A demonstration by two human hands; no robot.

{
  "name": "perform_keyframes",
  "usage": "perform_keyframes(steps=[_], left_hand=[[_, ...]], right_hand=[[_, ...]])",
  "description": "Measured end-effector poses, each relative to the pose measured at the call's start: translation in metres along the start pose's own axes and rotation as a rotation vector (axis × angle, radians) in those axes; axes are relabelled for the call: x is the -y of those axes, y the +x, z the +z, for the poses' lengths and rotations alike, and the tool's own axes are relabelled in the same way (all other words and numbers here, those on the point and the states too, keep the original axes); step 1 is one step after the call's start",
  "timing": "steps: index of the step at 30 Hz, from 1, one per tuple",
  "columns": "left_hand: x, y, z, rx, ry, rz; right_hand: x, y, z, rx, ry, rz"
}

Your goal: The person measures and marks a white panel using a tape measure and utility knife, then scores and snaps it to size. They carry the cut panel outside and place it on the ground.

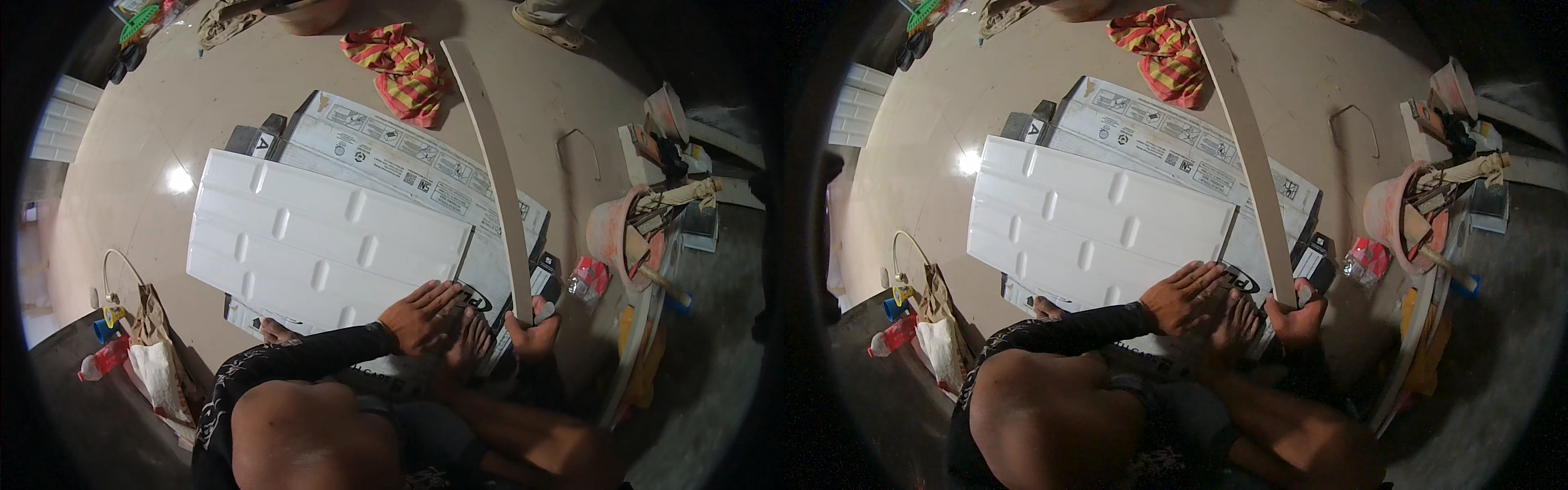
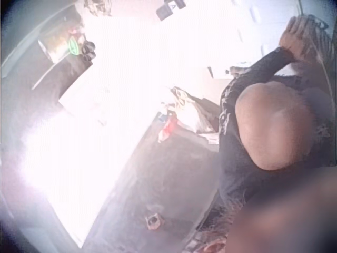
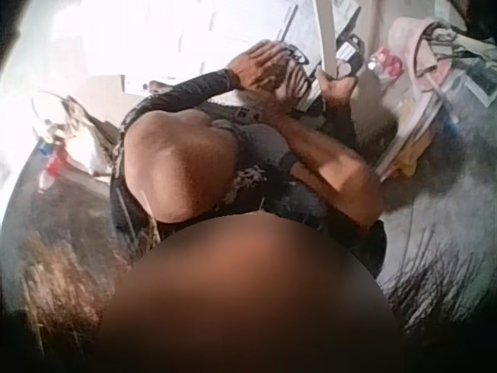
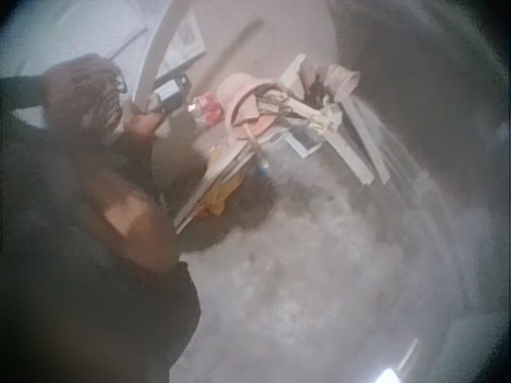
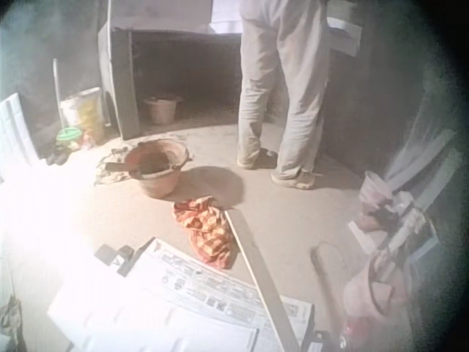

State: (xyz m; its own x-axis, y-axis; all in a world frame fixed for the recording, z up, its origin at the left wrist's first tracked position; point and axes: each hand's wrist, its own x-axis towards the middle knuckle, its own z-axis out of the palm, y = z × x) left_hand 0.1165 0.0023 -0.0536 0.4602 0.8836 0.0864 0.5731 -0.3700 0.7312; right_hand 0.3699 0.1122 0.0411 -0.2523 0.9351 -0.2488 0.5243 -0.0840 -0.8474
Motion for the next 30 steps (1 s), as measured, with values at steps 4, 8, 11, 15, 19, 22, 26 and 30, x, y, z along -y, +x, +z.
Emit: perform_keyframes(steps=[4, 8, 11, 15, 19, 22, 26, 30], left_hand=[[0.02, -0.021, -0.021, 0.135, 0.163, -0.028], [0.029, -0.055, -0.048, 0.03, 0.225, -0.265], [0.026, -0.079, -0.06, -0.101, 0.441, -0.571], [0.015, -0.081, -0.043, -0.239, 0.378, -0.672], [0.005, -0.052, -0.008, -0.149, 0.18, -0.368], [-0.002, -0.021, 0.013, 0.049, 0.142, -0.092], [0.0, 0.002, 0.016, 0.212, -0.198, 0.19], [-0.001, -0.024, -0.012, -0.182, 0.016, -0.21]], right_hand=[[0.004, 0.004, -0.002, -0.004, -0.087, -0.016], [0.0, 0.006, -0.003, -0.031, -0.1, -0.058], [-0.01, 0.001, -0.004, -0.036, -0.093, -0.081], [-0.025, -0.007, 0.004, -0.167, -0.073, -0.078], [-0.027, -0.007, 0.01, -0.152, -0.087, -0.059], [-0.019, -0.003, 0.013, -0.094, -0.047, -0.004], [-0.003, -0.001, 0.017, -0.089, -0.075, -0.024], [0.009, -0.003, 0.013, 0.013, -0.049, 0.101]])
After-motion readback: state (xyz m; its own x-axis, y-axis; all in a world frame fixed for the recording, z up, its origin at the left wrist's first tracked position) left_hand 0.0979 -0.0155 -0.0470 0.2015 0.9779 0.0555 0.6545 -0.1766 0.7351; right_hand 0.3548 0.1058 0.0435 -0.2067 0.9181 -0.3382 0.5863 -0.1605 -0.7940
